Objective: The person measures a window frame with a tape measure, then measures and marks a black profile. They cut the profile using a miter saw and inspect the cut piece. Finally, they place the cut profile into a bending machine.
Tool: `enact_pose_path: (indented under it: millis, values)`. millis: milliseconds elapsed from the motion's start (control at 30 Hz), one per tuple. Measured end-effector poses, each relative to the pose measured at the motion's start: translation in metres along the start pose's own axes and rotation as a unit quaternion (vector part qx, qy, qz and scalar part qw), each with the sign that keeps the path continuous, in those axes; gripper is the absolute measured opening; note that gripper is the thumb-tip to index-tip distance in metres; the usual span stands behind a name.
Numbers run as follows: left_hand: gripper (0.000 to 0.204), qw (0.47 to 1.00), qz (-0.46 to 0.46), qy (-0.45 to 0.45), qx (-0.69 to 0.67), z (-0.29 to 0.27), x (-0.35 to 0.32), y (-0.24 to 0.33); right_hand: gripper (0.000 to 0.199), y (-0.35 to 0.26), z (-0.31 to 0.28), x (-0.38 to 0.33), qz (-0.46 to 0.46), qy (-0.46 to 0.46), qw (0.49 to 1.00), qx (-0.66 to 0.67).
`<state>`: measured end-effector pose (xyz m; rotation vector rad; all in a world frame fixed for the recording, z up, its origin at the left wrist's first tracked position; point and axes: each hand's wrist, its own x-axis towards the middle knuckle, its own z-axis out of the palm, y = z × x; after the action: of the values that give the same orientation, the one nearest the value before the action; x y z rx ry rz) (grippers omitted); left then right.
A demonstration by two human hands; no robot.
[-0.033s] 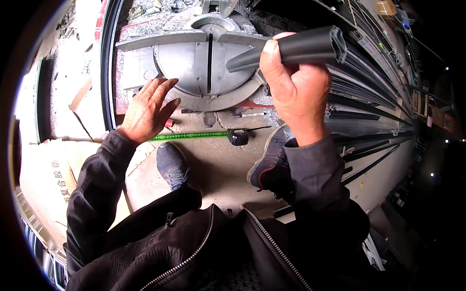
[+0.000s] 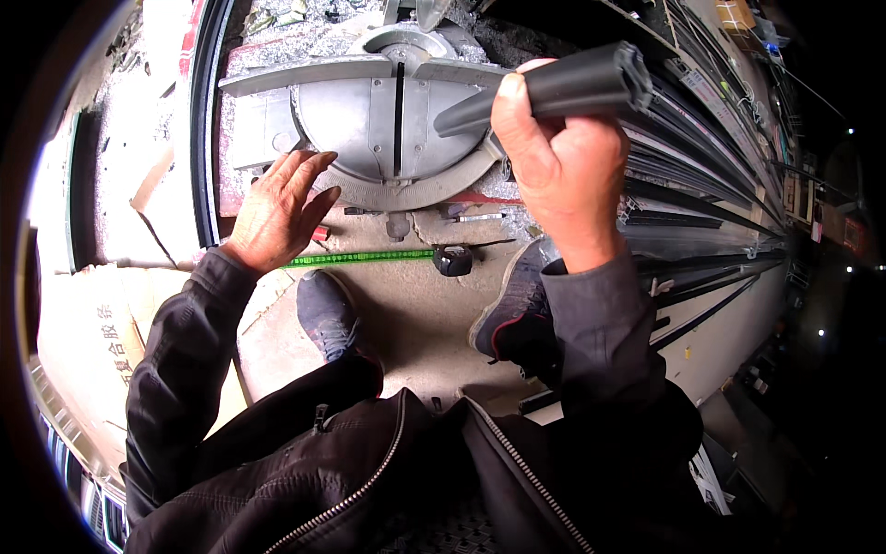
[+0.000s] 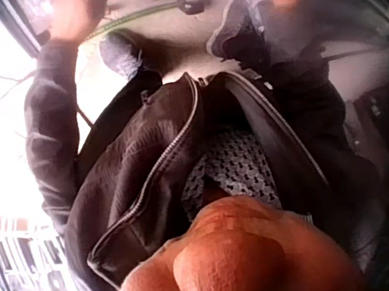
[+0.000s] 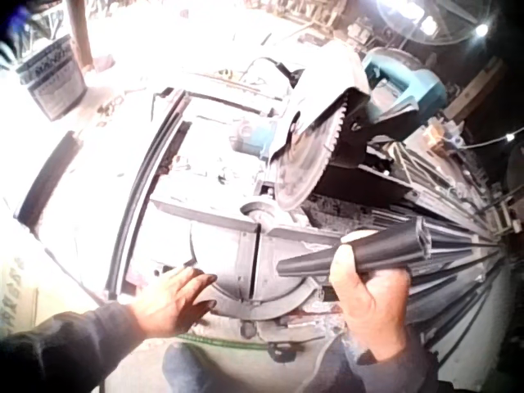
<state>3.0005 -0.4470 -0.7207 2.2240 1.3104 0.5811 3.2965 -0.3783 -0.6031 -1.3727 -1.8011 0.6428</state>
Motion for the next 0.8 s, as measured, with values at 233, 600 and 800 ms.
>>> enact_pose_path:
  millis: [233, 600, 800]
  values:
    - [0.035, 1.000, 0.018, -0.017, -0.013, 0.007, -0.005, -0.009, 0.028, 0.022, 0.011, -0.001, 0.025, -0.037, 0.996, -0.075]
    - [0.028, 0.998, -0.014, -0.027, -0.051, 0.001, 0.004, -0.003, 0.017, 0.021, 0.009, -0.005, 0.018, -0.039, 0.996, -0.072]
    - [0.043, 0.983, -0.105, -0.002, -0.153, -0.011, 0.015, 0.014, 0.020, 0.008, 0.013, -0.018, 0.133, -0.016, 0.979, 0.154]
